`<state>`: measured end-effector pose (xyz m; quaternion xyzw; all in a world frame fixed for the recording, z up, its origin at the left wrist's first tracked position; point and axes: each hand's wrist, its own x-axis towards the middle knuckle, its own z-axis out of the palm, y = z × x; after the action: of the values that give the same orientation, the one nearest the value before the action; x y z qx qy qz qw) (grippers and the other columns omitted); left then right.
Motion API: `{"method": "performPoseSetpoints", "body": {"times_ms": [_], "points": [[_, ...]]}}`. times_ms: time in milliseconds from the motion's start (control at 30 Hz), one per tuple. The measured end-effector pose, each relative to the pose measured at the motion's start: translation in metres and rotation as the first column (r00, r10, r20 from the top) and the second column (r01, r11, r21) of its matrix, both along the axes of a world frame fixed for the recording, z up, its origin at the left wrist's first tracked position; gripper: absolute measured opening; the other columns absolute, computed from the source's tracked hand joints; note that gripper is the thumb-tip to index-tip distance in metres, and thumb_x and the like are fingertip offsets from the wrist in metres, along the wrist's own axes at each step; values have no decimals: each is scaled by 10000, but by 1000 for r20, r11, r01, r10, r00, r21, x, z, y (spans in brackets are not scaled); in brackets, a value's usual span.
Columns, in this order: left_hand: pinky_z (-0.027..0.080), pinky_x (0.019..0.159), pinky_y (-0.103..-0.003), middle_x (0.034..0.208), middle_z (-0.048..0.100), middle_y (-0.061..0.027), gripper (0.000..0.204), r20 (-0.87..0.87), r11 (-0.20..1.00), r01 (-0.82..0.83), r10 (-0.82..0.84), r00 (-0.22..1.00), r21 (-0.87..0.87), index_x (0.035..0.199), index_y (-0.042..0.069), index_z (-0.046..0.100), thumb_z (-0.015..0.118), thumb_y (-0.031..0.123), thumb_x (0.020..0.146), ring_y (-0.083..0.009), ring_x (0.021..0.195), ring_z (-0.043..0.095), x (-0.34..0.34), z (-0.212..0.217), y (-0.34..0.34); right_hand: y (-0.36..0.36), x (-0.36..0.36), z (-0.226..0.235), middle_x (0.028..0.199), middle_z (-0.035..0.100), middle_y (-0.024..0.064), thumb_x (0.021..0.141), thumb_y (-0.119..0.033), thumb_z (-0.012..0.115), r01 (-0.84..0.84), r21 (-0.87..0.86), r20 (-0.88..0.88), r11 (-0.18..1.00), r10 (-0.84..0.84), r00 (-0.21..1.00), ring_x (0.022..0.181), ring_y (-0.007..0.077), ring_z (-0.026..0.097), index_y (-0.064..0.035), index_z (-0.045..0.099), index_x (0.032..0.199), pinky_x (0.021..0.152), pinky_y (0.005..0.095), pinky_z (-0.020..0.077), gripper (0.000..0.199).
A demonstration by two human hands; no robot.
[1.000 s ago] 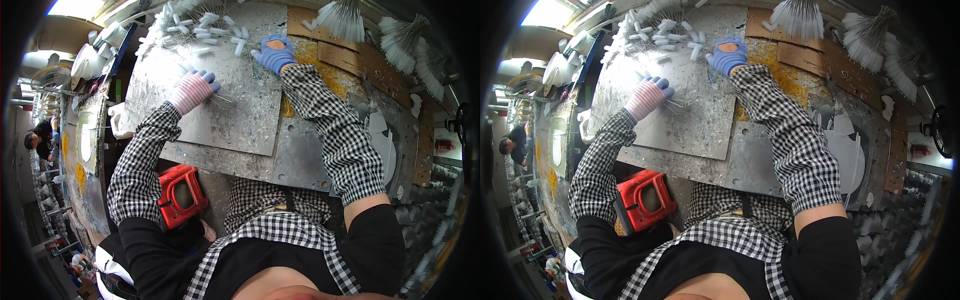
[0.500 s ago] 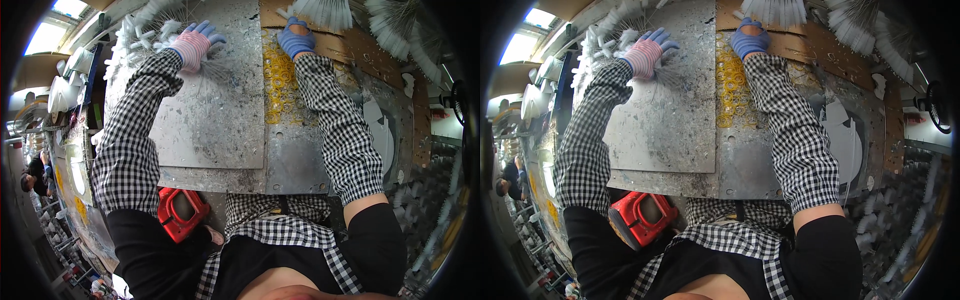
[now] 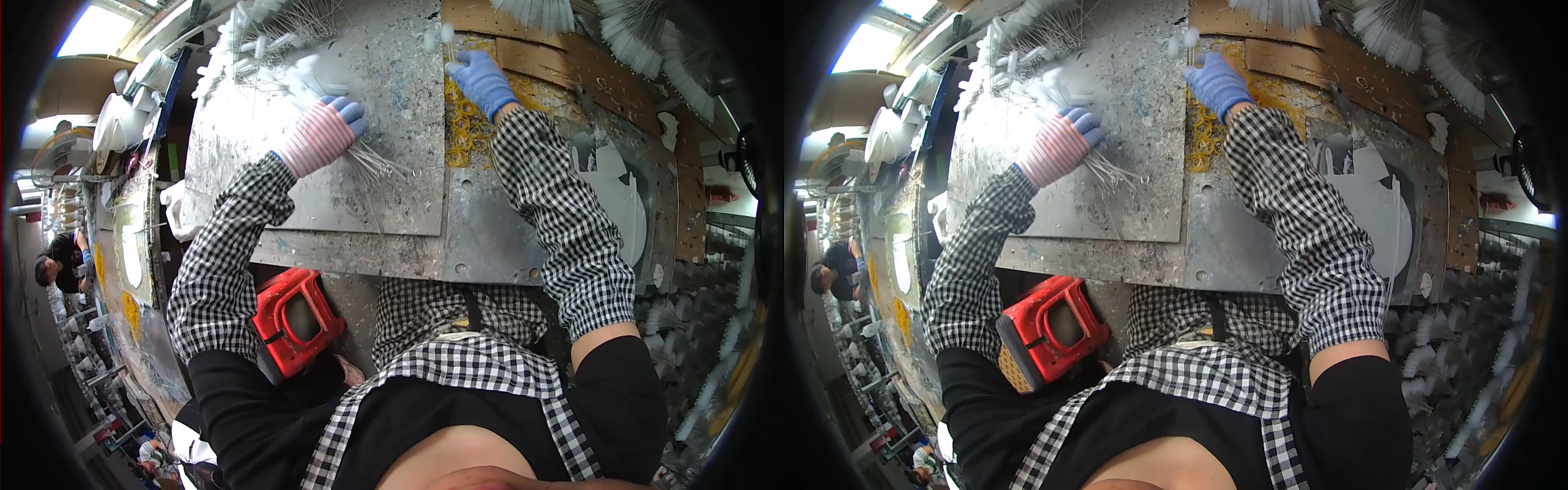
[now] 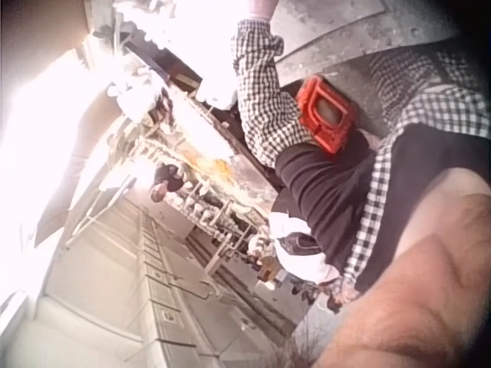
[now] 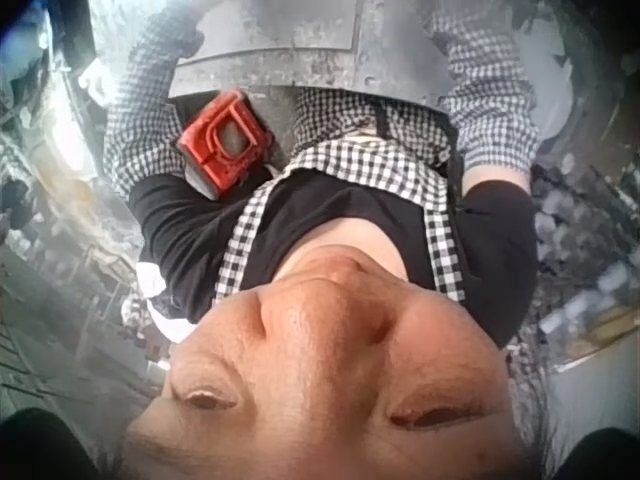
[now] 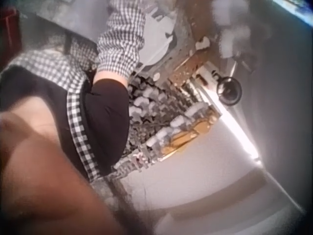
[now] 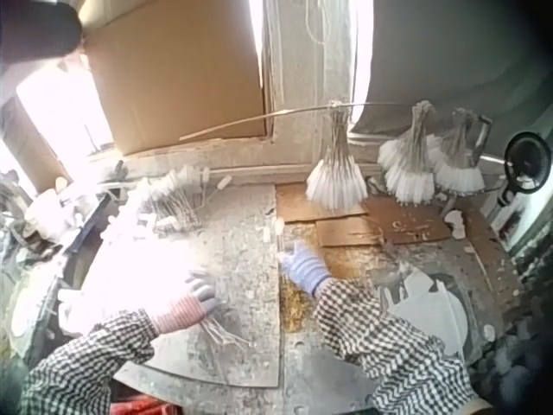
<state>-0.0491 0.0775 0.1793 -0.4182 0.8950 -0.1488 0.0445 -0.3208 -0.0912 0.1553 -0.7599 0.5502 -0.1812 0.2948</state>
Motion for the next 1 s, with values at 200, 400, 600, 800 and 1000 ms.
{"method": "performPoseSetpoints", "body": {"times_ms": [200,400,600,800,1000], "points": [[470,1070,-420,1365,582,-97,327,-583,993,-48,99,807,103,1181,78,645,646,186,872,-288,1245,562,-51,-12,48,143,-9,0,1110,714,241,913,-332,654,-148,146,327,978,93,940,1028,291,700,80,601,1295,947,368,530,565],[476,1052,-417,1069,680,-40,166,-464,961,254,-276,842,-111,1021,100,621,608,152,864,-271,1079,642,-70,-19,38,198,-40,34,916,699,49,1043,-270,547,-381,396,654,835,34,756,765,84,616,0,660,1204,719,238,530,335],[495,855,-422,995,682,-85,212,-813,981,37,-179,554,-191,977,76,613,686,43,781,-322,948,651,-64,-3,4,219,-78,62,936,714,53,1055,-287,526,-254,-119,518,960,278,809,817,110,663,-62,675,1192,737,241,535,303],[498,827,-415,993,666,-99,303,-703,952,-36,-200,682,-305,1057,93,596,671,1,778,-344,948,634,-103,13,-4,253,-79,78,770,659,24,1059,-277,483,-407,463,672,788,-12,741,600,61,579,2,664,1206,525,204,421,364],[510,876,-423,1046,666,-154,455,-936,1000,-10,11,351,8,1194,75,600,679,-63,768,-345,989,635,-87,-28,-16,265,-159,96,604,495,-49,1054,-277,459,-372,543,521,753,45,852,517,39,426,-3,688,1185,474,220,341,381]]}}
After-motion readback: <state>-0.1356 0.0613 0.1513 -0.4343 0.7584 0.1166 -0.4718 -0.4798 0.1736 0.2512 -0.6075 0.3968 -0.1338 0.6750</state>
